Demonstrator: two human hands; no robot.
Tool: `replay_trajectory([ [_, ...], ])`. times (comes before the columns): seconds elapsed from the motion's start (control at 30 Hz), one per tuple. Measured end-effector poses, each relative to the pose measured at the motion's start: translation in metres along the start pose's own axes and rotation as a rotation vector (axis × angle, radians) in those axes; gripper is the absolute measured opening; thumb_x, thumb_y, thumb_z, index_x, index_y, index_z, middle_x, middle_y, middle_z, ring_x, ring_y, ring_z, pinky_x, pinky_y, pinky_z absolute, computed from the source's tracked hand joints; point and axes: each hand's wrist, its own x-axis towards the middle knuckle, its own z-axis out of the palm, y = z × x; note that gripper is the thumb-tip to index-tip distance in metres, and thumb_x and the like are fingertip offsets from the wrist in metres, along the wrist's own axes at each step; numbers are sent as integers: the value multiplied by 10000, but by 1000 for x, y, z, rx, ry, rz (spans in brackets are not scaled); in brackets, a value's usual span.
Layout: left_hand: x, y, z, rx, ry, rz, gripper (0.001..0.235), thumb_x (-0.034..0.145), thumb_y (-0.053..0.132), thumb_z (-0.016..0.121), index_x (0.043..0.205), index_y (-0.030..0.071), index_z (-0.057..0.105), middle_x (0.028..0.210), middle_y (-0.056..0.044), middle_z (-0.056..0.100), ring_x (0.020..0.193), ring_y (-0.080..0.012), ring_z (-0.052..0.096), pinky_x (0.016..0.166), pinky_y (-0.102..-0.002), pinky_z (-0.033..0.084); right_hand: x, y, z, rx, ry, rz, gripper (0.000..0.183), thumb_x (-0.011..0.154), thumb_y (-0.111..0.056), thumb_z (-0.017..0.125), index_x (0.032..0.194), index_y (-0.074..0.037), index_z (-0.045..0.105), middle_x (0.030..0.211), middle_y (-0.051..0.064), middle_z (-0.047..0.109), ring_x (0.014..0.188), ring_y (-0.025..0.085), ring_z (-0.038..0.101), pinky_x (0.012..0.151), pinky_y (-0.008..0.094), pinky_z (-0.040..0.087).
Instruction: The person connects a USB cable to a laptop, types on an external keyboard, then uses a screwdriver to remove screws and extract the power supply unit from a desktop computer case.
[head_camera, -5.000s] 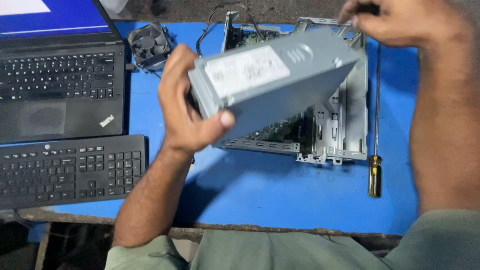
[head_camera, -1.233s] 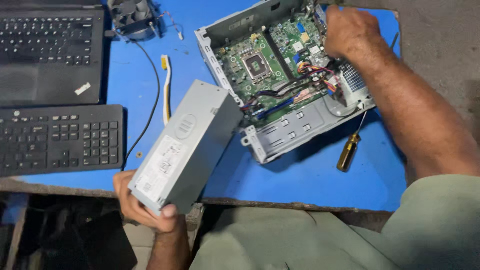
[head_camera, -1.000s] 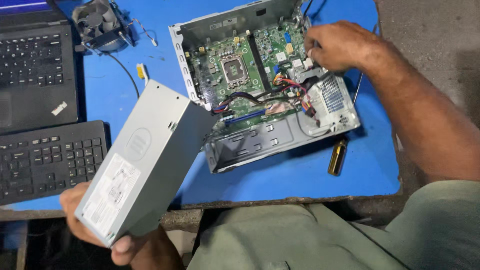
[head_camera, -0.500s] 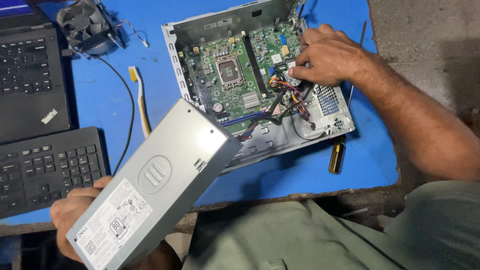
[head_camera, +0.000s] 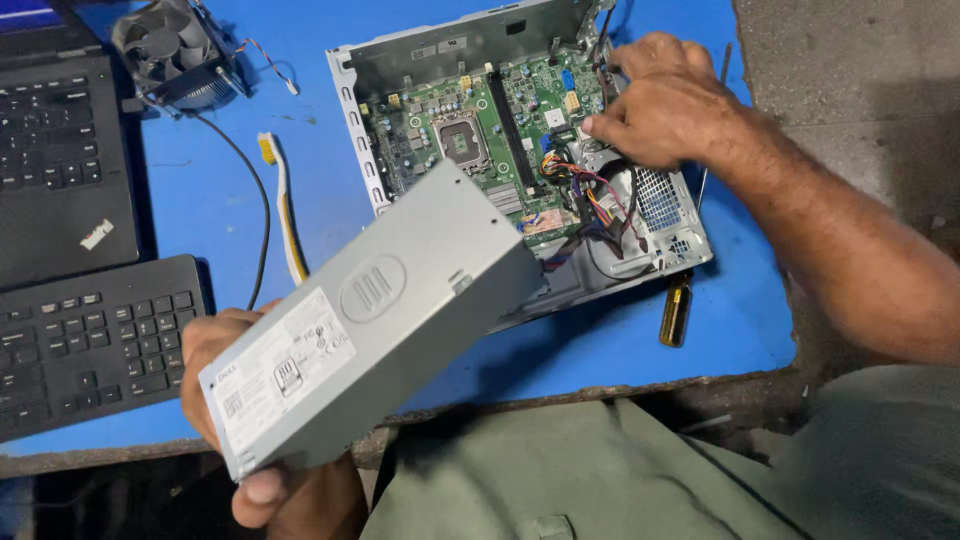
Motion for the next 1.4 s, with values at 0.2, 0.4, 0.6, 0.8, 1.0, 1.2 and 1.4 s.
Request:
replay_trajectory([
  [0.2,17,-11,-17,276,168,82,779,873,792,462,889,20,562,888,-97,596,804,-230,564,721,-361,481,1,-3,6,204,-134,144,434,969,-530,637,914,-150,840,1286,112,616,1275,340,455,1137,500,305],
  [0.4,21,-9,-41,37,-94,-56,632,968,665,568,1070,43,519,987,-54,509,802,-227,579,814,-378,580,-6,6,-1,142,51,1,386,999,-479,637,1016,-140,821,1409,132,603,1324,363,465,1115,523,326],
  [0.6,5,-26,-49,114,38,-78,363,1018,289,805,952,56,536,917,-8,480,717,-107,530,780,-358,581,-12,-1,-1,-38,-11,22,371,987,-484,643,977,-180,855,1421,197,572,1348,377,436,1109,540,310],
  [0.8,14,-22,-35,93,12,-105,322,1013,250,791,930,49,553,842,-5,492,695,-105,555,772,-342,573,-9,0,5,12,-2,88,384,981,-490,662,1023,-154,844,1444,228,529,1366,404,399,1105,537,300],
  [1.0,27,-29,-19,92,32,-151,311,1021,246,773,928,53,548,864,-9,478,695,-114,535,774,-360,560,-8,9,13,146,-126,144,407,931,-526,678,1015,-158,829,1335,160,550,1317,363,400,1100,509,301],
  [1.2,40,-28,-31,93,-40,-99,310,979,250,767,899,36,557,871,-12,490,699,-125,547,795,-401,576,-4,1,-3,1,-155,-5,338,882,-514,718,938,-216,868,1308,196,534,1354,391,342,1141,558,170],
  [1.4,44,-8,-23,170,-120,-41,312,937,253,761,870,19,567,879,-16,502,703,-135,559,816,-443,592,-30,-27,-33,83,119,-238,352,853,-322,771,1142,-125,810,1494,197,496,1451,365,381,1199,573,265],
])
